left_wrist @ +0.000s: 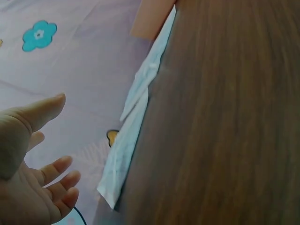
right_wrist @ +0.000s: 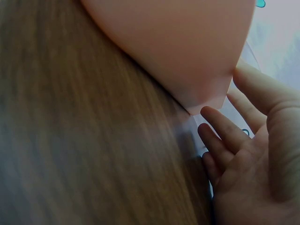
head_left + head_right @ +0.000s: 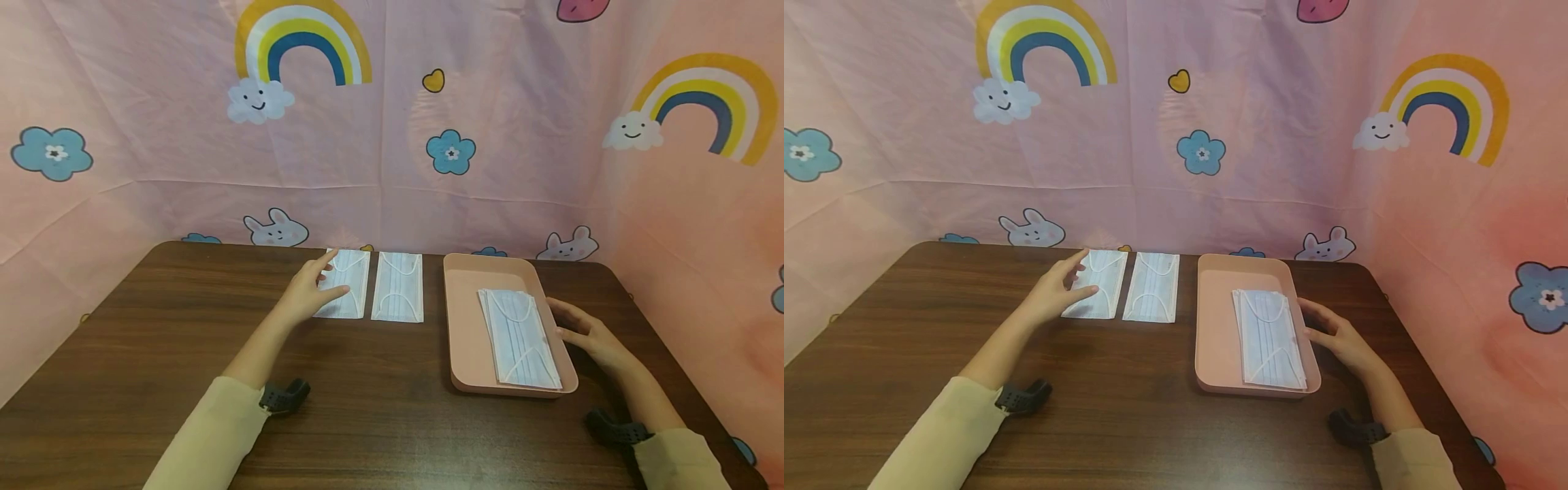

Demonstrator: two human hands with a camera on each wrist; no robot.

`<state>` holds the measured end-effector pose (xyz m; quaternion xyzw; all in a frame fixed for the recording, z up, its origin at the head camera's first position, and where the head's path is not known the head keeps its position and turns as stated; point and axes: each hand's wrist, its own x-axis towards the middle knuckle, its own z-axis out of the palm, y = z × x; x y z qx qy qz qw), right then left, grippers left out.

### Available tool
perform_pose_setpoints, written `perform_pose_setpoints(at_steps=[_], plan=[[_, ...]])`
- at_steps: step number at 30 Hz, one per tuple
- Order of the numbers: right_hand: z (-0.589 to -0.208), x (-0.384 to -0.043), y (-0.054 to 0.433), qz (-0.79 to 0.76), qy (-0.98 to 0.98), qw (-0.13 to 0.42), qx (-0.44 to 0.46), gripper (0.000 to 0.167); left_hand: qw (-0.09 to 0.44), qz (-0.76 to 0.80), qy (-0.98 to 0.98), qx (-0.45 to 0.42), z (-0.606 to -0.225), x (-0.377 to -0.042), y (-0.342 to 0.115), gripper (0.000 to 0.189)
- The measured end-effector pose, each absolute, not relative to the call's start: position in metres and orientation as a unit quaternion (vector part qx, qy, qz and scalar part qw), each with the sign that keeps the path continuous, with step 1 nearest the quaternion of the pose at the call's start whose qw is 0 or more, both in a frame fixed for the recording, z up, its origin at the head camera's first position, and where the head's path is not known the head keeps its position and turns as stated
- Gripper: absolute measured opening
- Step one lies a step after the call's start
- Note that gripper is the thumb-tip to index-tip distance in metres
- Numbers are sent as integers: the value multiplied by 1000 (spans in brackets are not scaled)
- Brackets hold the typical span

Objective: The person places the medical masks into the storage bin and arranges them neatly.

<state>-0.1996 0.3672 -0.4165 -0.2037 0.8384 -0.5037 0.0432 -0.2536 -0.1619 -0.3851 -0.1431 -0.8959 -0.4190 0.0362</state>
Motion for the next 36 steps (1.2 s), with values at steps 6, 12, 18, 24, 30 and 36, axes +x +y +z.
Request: perform_pose_setpoints(at_steps=[6,12,18,24,30,36], plan=[[-417,-199,367,-505,838,48,-201,56,39,-420,-897,-131,-398,-263,-170,78],[-419,-199,368,-506,836,46,-207,56,41,-421,-900,-107,-408,-267,-177,79],[-418,-200,367,-502,840,47,-201,55,46,-419,-902,-93,-417,-274,-180,78],[-416,-198,368,-503,840,49,-198,55,51,-408,-908,-86,-423,-280,-178,76],[-415,-197,367,-500,843,51,-195,55,56,-377,-921,-76,-424,-283,-173,76],[-415,-199,368,-492,848,51,-191,55,53,-356,-931,-55,-419,-284,-168,73]])
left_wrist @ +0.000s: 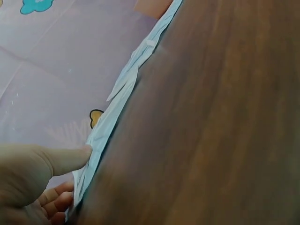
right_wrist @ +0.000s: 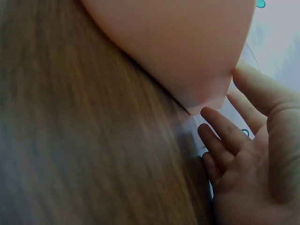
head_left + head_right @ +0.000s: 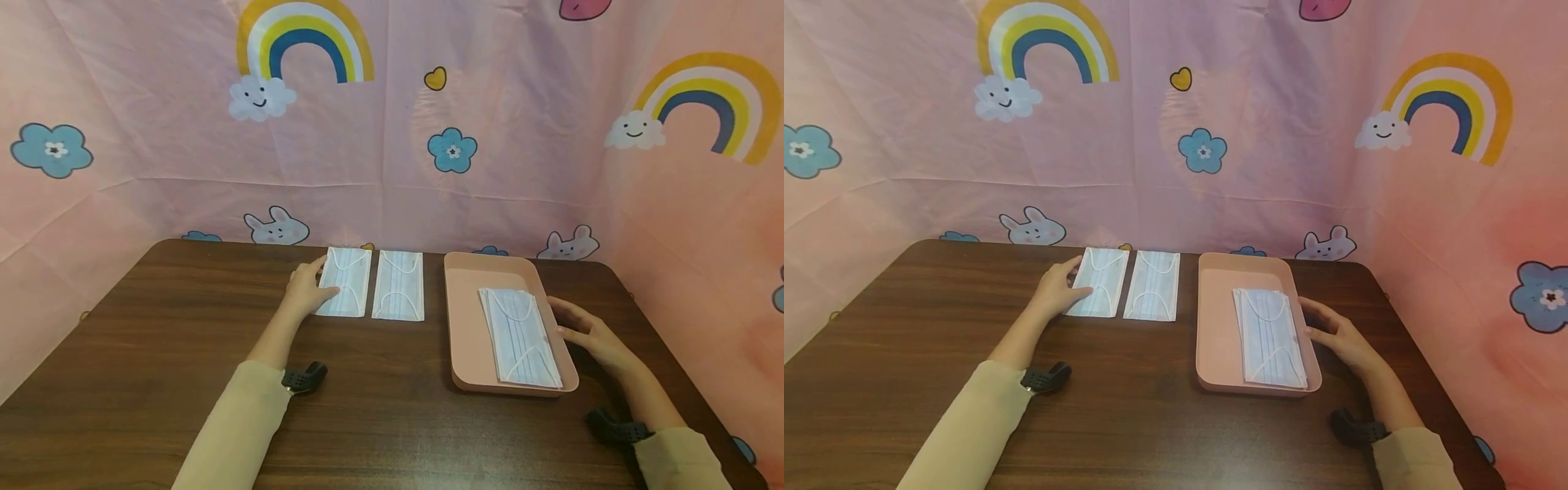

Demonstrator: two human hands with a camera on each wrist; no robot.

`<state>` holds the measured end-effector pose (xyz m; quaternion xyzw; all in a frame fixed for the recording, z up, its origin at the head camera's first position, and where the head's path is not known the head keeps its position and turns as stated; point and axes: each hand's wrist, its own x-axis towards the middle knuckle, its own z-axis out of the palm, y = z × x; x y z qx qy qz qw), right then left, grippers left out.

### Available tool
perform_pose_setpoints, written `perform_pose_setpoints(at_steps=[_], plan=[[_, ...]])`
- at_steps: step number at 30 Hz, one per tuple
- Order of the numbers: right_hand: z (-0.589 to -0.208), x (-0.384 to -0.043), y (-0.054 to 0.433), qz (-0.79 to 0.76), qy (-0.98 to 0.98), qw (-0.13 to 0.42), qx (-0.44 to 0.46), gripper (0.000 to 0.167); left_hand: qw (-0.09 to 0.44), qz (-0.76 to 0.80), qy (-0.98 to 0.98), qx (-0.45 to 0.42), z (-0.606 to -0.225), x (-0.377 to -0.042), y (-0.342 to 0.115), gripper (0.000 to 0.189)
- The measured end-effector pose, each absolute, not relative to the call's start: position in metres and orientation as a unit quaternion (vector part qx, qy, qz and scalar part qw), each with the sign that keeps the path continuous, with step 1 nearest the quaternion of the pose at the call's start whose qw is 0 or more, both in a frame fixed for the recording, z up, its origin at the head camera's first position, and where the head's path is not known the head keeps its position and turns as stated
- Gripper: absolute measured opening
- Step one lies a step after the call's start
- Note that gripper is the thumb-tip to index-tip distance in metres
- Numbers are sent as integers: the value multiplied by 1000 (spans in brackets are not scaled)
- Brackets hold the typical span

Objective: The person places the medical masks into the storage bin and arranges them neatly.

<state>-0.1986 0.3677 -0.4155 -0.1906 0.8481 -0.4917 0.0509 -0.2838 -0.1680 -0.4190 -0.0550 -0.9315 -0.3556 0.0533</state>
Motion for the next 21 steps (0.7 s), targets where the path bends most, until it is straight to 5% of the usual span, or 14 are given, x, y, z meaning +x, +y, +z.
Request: perform_pose_setpoints(at_steps=[21], plan=[[-417,-199,369,-513,831,50,-209,55,34,-399,-916,-36,-416,-281,-162,44]])
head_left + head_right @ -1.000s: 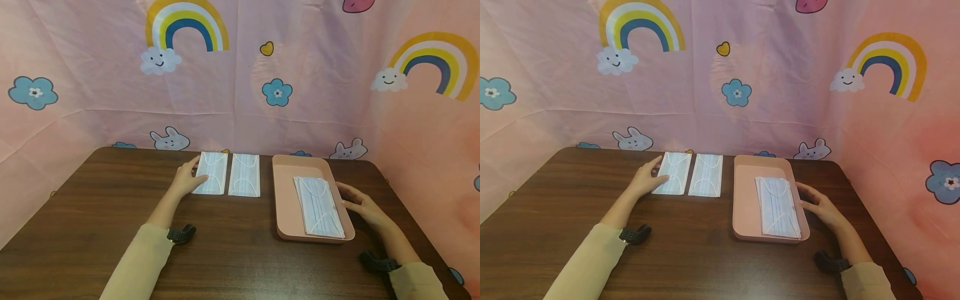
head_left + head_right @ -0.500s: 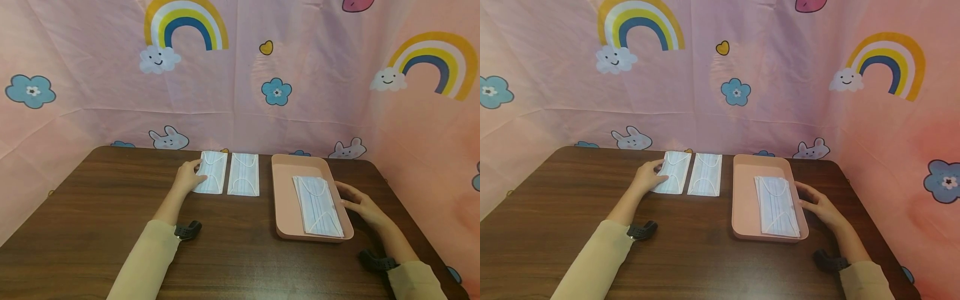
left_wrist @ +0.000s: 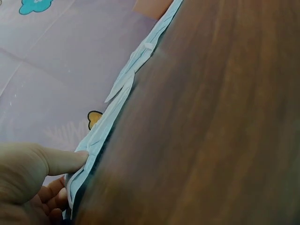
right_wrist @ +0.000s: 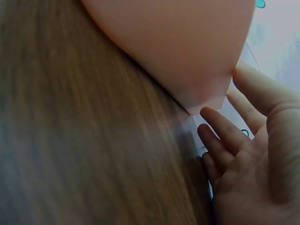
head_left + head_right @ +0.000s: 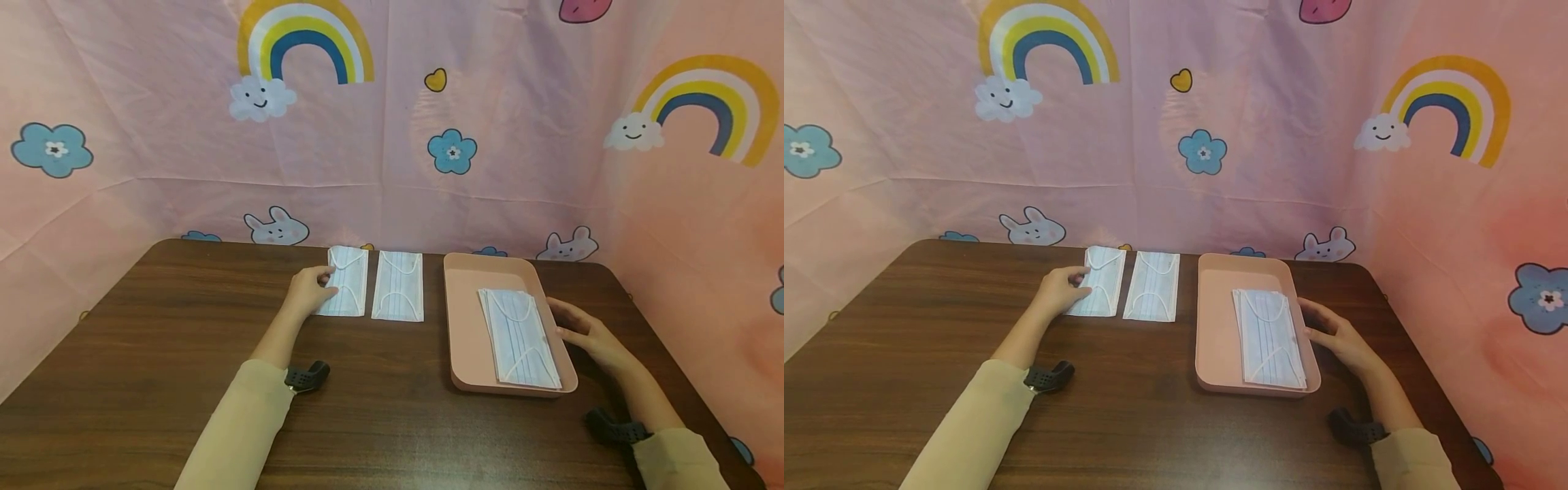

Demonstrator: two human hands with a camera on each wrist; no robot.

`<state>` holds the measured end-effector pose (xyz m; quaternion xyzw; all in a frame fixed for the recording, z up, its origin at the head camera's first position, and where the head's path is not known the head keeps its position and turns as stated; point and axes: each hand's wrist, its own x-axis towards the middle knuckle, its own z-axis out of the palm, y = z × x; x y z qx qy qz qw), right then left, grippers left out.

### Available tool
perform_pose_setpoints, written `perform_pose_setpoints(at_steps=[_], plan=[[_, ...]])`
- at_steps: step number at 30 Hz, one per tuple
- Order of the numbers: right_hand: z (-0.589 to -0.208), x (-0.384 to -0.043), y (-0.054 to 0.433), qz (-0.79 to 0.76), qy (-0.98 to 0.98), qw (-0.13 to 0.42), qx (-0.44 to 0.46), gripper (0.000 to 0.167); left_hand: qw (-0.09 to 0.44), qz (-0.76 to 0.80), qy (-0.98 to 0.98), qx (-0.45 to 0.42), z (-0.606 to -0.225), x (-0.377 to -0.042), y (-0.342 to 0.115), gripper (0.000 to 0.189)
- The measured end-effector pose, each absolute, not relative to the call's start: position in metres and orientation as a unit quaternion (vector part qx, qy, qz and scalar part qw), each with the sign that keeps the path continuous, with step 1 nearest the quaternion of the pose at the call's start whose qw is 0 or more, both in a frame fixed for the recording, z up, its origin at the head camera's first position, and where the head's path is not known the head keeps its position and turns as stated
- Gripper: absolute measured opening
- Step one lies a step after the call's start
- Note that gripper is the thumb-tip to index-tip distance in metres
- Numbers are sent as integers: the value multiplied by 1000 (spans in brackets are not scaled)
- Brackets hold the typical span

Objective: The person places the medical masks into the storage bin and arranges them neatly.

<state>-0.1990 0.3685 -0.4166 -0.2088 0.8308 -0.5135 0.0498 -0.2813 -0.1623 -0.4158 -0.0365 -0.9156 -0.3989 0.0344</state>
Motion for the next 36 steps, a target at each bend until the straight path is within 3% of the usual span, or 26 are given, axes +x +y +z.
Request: perform_pose_setpoints(at_steps=[7,20,36], plan=[[-417,-199,368,-513,831,47,-209,55,33,-410,-911,-27,-417,-279,-162,43],[-417,-198,368,-512,835,46,-199,55,96,-453,-886,-28,-421,-281,-162,47],[-418,-199,368,-502,839,37,-205,55,44,-481,-876,3,-417,-278,-162,54]])
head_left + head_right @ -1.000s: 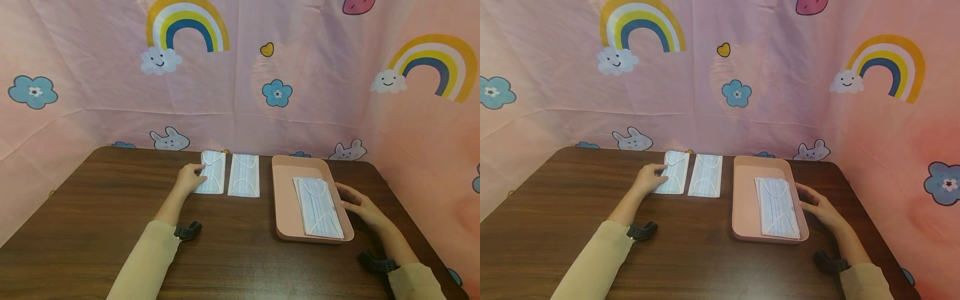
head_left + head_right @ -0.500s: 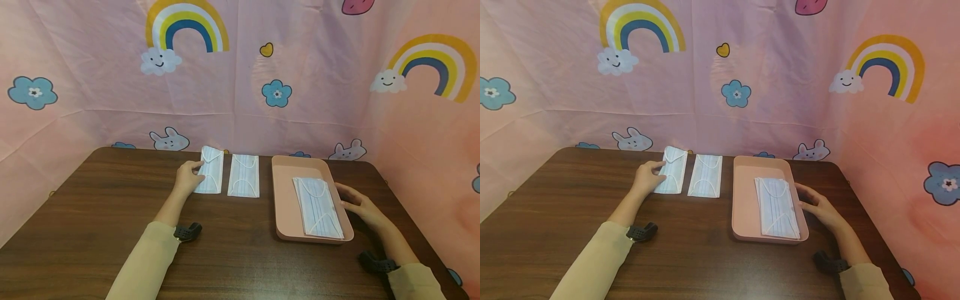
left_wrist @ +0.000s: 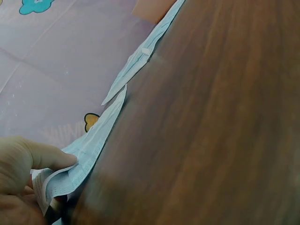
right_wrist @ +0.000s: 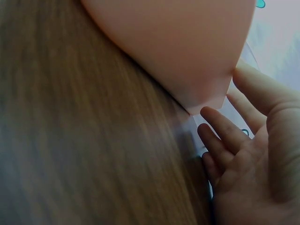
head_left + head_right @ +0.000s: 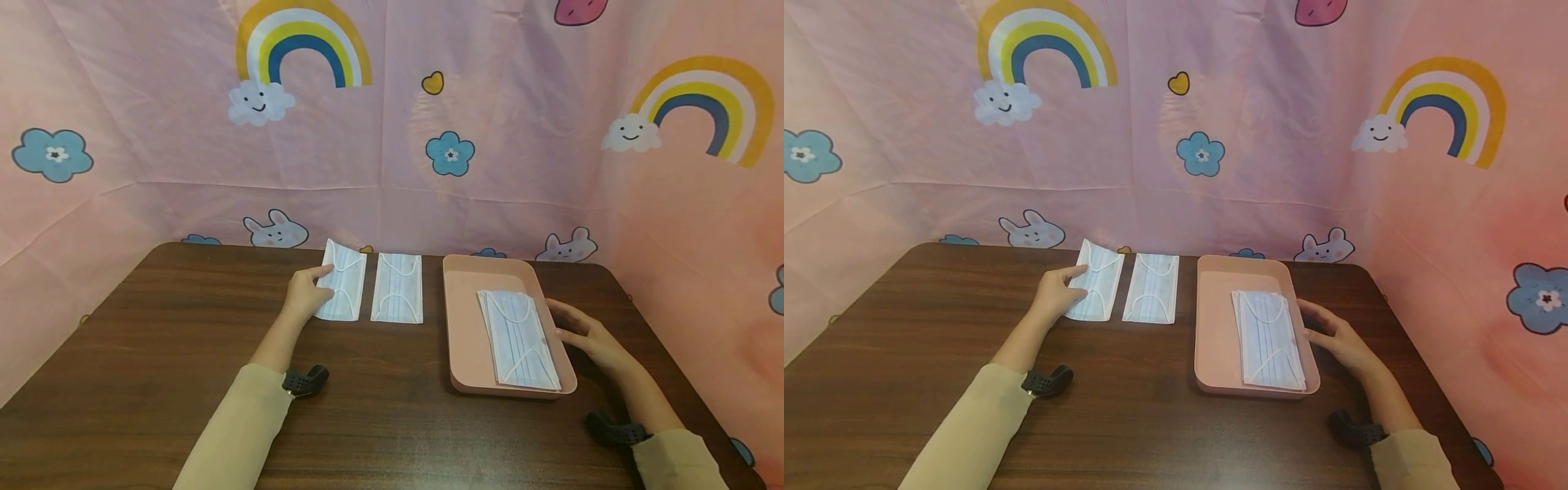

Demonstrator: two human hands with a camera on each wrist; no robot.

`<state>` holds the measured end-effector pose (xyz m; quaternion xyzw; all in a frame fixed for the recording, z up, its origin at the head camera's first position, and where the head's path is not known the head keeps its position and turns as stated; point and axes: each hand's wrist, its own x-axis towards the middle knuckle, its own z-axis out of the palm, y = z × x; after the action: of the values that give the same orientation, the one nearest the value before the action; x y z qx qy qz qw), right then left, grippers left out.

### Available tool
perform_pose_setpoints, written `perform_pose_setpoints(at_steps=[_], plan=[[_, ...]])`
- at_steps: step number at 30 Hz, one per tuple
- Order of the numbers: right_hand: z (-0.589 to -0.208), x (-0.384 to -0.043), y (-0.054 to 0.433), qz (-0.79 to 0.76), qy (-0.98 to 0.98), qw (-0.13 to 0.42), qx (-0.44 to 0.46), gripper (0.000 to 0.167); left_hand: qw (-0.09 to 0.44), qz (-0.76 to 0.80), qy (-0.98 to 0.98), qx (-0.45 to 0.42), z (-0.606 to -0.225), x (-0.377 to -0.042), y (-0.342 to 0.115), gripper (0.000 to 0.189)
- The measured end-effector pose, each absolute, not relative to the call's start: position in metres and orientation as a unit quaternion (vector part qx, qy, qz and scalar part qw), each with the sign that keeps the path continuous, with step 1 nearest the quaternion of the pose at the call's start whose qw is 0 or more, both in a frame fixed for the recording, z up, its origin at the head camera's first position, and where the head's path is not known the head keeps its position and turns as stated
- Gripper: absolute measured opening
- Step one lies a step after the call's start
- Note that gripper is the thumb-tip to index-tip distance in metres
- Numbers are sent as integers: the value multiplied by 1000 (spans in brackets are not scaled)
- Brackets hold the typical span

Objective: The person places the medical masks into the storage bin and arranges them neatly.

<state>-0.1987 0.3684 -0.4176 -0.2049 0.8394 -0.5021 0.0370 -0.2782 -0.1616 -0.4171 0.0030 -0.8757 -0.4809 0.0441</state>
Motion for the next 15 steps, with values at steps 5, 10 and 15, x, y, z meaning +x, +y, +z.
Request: perform_pose_setpoints(at_steps=[5,10,15], plan=[[-418,-199,369,-504,839,39,-203,55,49,-492,-869,5,-417,-278,-161,55],[-419,-200,370,-503,839,38,-202,56,61,-518,-853,3,-415,-278,-160,55],[-419,-199,370,-503,840,43,-200,56,69,-540,-839,4,-412,-276,-156,55]])
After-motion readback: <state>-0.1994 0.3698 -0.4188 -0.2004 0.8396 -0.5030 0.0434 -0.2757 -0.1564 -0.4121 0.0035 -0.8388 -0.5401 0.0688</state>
